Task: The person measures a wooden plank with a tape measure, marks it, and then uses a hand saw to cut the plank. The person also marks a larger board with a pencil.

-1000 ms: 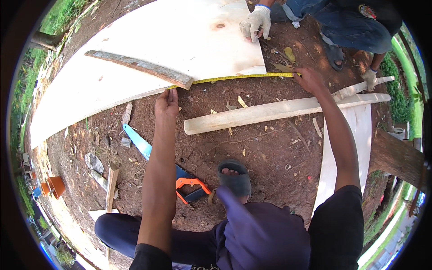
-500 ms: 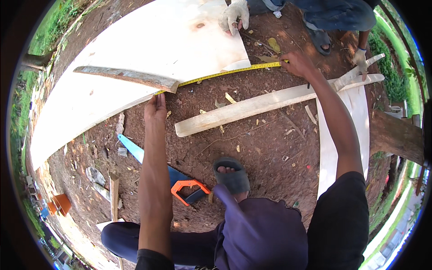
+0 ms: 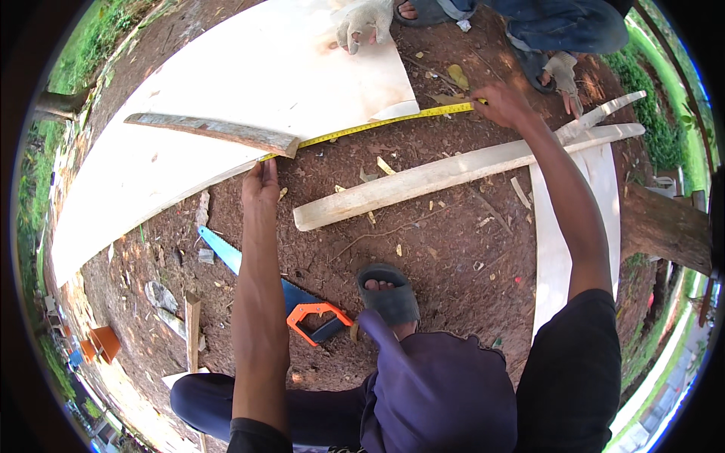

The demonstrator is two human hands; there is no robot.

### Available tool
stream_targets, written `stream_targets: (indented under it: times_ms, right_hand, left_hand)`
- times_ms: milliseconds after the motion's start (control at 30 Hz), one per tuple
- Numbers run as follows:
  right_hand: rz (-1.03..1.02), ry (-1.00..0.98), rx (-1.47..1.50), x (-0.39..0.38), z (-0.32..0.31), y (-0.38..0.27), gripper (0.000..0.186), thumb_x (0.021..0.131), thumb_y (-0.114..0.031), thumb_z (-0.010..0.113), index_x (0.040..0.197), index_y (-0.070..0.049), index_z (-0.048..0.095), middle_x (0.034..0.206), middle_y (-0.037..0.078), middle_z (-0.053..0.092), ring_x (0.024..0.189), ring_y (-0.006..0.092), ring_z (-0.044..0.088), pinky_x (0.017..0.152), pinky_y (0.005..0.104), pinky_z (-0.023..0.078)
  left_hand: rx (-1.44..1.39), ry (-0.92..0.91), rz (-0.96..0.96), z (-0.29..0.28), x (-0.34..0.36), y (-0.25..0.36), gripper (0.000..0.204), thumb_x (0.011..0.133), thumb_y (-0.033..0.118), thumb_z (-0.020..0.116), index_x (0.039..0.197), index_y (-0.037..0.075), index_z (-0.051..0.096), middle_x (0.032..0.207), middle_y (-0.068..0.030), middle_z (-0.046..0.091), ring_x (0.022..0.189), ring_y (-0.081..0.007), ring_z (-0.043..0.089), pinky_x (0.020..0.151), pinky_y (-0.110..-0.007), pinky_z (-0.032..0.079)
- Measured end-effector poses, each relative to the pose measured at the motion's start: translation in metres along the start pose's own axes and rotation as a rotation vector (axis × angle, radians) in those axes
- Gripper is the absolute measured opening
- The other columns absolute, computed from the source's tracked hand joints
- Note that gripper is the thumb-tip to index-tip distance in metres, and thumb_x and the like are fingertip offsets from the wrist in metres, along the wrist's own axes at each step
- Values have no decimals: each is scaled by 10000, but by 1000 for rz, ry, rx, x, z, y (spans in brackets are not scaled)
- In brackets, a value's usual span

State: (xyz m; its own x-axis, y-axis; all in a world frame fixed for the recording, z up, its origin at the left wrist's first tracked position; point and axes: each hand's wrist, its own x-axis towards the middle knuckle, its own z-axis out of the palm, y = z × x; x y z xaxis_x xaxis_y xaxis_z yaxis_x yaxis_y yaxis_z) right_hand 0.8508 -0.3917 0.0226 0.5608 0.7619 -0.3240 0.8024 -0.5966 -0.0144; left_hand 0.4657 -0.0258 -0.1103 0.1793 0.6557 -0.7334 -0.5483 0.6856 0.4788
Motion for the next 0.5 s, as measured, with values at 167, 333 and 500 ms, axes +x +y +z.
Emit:
stream_targets:
  times_ms: [167, 333, 500]
  right_hand:
    - [-35, 121, 9, -6, 11, 1, 291, 955, -329, 604, 1162, -178, 743, 1104, 153, 693, 1113, 333, 637, 941, 470, 509]
    - [-63, 106, 9, -8, 15, 9, 288, 940, -311, 621, 1153, -163, 747, 1065, 153, 703, 1053, 344, 656, 904, 474, 519]
    - [-48, 85, 60, -31, 10, -5, 274, 924, -308, 631, 1097, -133, 752, 1015, 162, 691, 1020, 355, 648, 892, 479, 510]
  left_hand:
    - [21, -14, 11, -2, -1, -1, 231, 1042, 26, 475, 1258, -36, 531, 1232, -178, 632, 1168, -304, 635, 997, -425, 576]
    - [77, -40, 2, -7, -1, -6, 190, 1018, -18, 467, 1192, -62, 533, 1148, -186, 615, 1029, -307, 664, 912, -408, 626]
    - [143, 83, 2, -10, -21, -8, 204, 1015, -7, 476, 1207, -61, 514, 1128, -183, 587, 969, -304, 660, 884, -402, 631]
